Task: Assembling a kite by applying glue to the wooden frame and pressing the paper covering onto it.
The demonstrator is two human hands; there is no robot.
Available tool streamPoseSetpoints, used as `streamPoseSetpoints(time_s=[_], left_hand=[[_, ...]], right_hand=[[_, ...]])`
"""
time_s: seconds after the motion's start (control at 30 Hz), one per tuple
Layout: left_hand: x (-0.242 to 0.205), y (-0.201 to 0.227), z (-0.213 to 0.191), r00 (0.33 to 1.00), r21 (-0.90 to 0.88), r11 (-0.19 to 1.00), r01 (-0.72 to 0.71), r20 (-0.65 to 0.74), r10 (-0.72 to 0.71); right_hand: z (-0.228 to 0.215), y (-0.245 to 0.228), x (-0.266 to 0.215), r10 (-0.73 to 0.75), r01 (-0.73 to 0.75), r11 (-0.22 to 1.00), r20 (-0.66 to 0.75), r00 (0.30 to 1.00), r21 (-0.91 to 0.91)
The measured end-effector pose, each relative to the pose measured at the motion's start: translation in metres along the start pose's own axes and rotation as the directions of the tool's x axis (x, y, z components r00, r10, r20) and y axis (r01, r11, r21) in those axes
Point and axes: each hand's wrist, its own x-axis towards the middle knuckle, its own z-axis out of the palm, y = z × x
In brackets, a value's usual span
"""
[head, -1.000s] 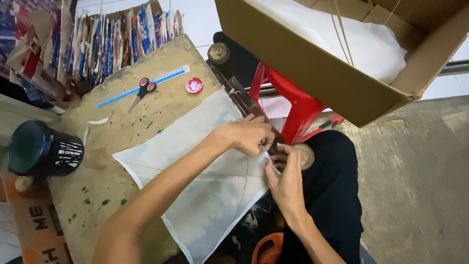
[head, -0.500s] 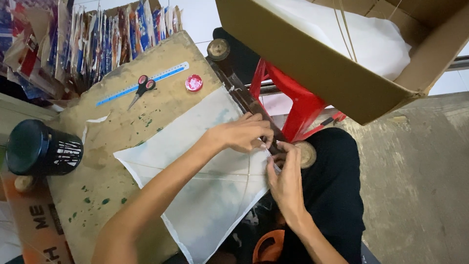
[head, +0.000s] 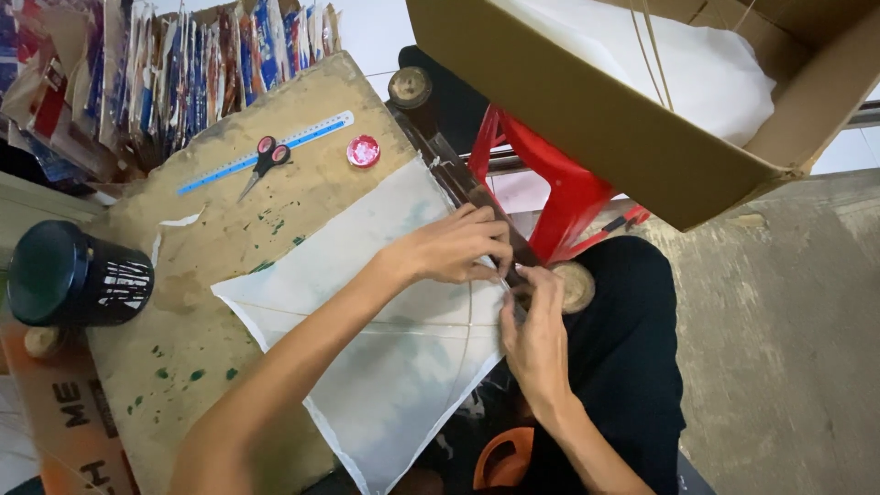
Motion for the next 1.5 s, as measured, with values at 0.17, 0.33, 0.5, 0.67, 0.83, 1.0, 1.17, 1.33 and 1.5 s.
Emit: streamPoseSetpoints(time_s=[0.17,0.33,0.5,0.67,0.83,1.0,1.17,1.33,1.5], left_hand=[[-0.004,-0.005,0.011,0.974,0.186,0.974,-0.132,-0.157,0.163],[-0.010,-0.003,0.013,0.890,0.322,0.904,-0.281,-0.264,0.371],[-0.031,-0.004,0.019,0.804,0.510,0.773,-0.378,-0.234,0.547],[-0.036,0.009,0.028,0.745,0.548,0.774,-0.318,-0.360,0.561],[-0.050,0.018,0.016,0.761,0.475,0.847,-0.239,-0.450,0.467],[-0.058,-0.005,0.018,0.708,0.366,0.913,0.179,-0.692,0.138],[-0.053,-0.063,-0.025,0.593,-0.103,0.773,0.626,-0.582,-0.557],[-0.040,-0.067,-0.050,0.517,-0.327,0.644,0.692,-0.397,-0.758],[-0.040,-0.056,-0.048,0.611,-0.293,0.724,0.624,-0.395,-0.686]], right_hand=[[0.000,0.006,-0.002,-0.096,0.095,0.994,-0.005,0.995,-0.051],[0.003,0.024,-0.008,-0.162,0.163,0.980,0.012,0.987,-0.111],[-0.004,0.022,-0.014,-0.277,0.270,0.930,0.010,0.961,-0.250],[-0.011,0.023,-0.009,-0.301,0.310,0.927,0.074,0.951,-0.212],[-0.019,0.010,0.013,-0.155,0.143,0.982,0.096,0.983,0.120],[-0.011,0.007,0.063,-0.008,-0.031,0.986,0.234,0.972,0.161],[0.028,-0.009,0.144,-0.028,-0.058,0.968,0.336,0.941,0.244],[0.078,0.025,0.197,0.026,-0.054,0.997,0.458,0.889,0.048],[0.054,-0.004,0.185,0.121,-0.243,0.958,0.557,0.822,0.150]])
